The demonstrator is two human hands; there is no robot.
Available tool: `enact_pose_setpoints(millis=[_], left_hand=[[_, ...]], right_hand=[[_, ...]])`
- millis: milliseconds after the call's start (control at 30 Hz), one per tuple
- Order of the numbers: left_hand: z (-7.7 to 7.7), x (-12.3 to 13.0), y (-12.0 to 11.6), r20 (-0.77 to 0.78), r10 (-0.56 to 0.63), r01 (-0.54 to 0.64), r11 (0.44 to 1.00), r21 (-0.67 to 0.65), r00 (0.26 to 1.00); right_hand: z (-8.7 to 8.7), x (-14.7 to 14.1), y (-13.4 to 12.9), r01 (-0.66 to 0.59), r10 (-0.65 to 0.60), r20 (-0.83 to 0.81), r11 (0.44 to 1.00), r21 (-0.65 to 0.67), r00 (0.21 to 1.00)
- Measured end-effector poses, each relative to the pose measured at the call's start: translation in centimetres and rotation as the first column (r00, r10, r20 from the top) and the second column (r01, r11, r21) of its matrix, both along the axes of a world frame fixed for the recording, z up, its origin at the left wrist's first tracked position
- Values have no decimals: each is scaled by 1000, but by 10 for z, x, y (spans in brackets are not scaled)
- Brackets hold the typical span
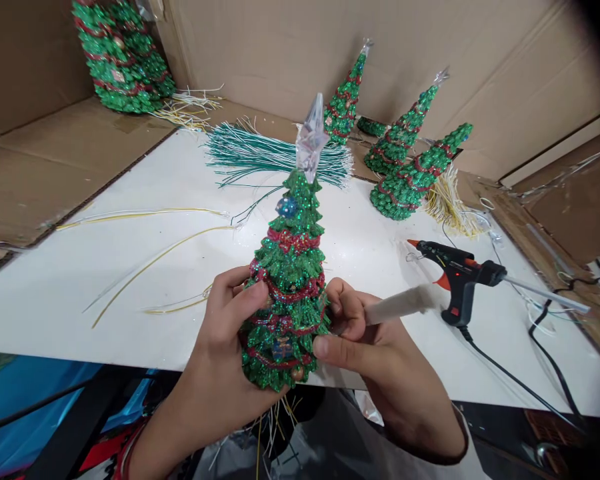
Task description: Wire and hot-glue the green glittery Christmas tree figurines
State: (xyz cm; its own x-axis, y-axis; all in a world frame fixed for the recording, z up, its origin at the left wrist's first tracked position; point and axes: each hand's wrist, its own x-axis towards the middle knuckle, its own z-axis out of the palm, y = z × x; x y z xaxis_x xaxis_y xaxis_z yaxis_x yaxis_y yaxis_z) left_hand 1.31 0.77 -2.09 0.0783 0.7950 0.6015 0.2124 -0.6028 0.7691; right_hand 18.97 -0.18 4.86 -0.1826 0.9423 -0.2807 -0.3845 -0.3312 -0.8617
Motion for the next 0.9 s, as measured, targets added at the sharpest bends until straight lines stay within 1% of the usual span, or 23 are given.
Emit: enact_pose_setpoints(millis=[100, 167, 200, 233, 267, 333, 367, 400, 467, 533, 567, 600, 633, 667, 700, 733, 767, 800, 833, 900], left_hand=[[6, -2, -3, -30, -57, 58, 998, 8, 998], [8, -5, -4, -21, -44, 43, 999, -25, 999], [10, -6, -4, 1, -36, 36, 998, -60, 999], [11, -8, -4, 30, -39, 42, 993, -110, 999], [13, -10, -3, 72, -49, 60, 986, -158, 996], [15, -12, -3, 159, -82, 118, 966, -232, 984], [17, -13, -3, 194, -97, 143, 960, -242, 976], [17, -13, -3, 219, -103, 157, 956, -248, 970], [18, -13, -3, 255, -107, 175, 948, -264, 961], [19, -12, -4, 275, -116, 191, 945, -266, 955], [19, -12, -4, 278, -118, 192, 948, -255, 953], [20, -12, -4, 274, -121, 189, 952, -241, 954], [20, -13, -4, 266, -122, 185, 956, -227, 956], [20, -14, -5, 258, -123, 181, 959, -218, 958], [20, -15, -6, 251, -125, 181, 959, -217, 960], [19, -16, -7, 249, -128, 186, 956, -227, 960], [18, -17, -8, 257, -132, 195, 952, -235, 957], [17, -19, -9, 272, -139, 207, 949, -240, 952], [15, -20, -10, 293, -144, 218, 946, -239, 945], [12, -21, -11, 338, -172, 262, 934, -244, 925]], right_hand=[[-1, 2, -1, 40, -51, 90, 992, 116, 995], [-2, 10, -1, 31, -76, 220, 979, 202, 973], [-4, 16, 0, 13, -83, 308, 975, 222, 948], [-6, 24, 1, 23, -115, 414, 975, 220, 903], [-9, 31, 2, 42, -151, 526, 976, 213, 837], [-17, 46, 7, 123, -268, 725, 961, 248, 634], [-22, 52, 10, 148, -330, 775, 943, 299, 539], [-26, 56, 12, 161, -389, 792, 920, 356, 471], [-32, 60, 14, 142, -471, 789, 879, 454, 394], [-35, 57, 10, 108, -526, 768, 843, 527, 365], [-34, 52, 6, 85, -536, 752, 831, 549, 385], [-34, 46, 0, 61, -527, 728, 826, 561, 438], [-33, 38, -6, 46, -496, 695, 829, 558, 520], [-33, 29, -13, 1, -416, 648, 842, 539, 638], [-33, 20, -20, -18, -333, 583, 858, 513, 741], [-34, 10, -27, -42, -228, 508, 884, 465, 831], [-35, 1, -31, -69, -130, 433, 908, 414, 892], [-36, -7, -34, -89, -63, 378, 925, 370, 924], [-38, -14, -36, -96, -25, 335, 936, 340, 942], [-40, -21, -34, -67, -38, 288, 936, 347, 957]])
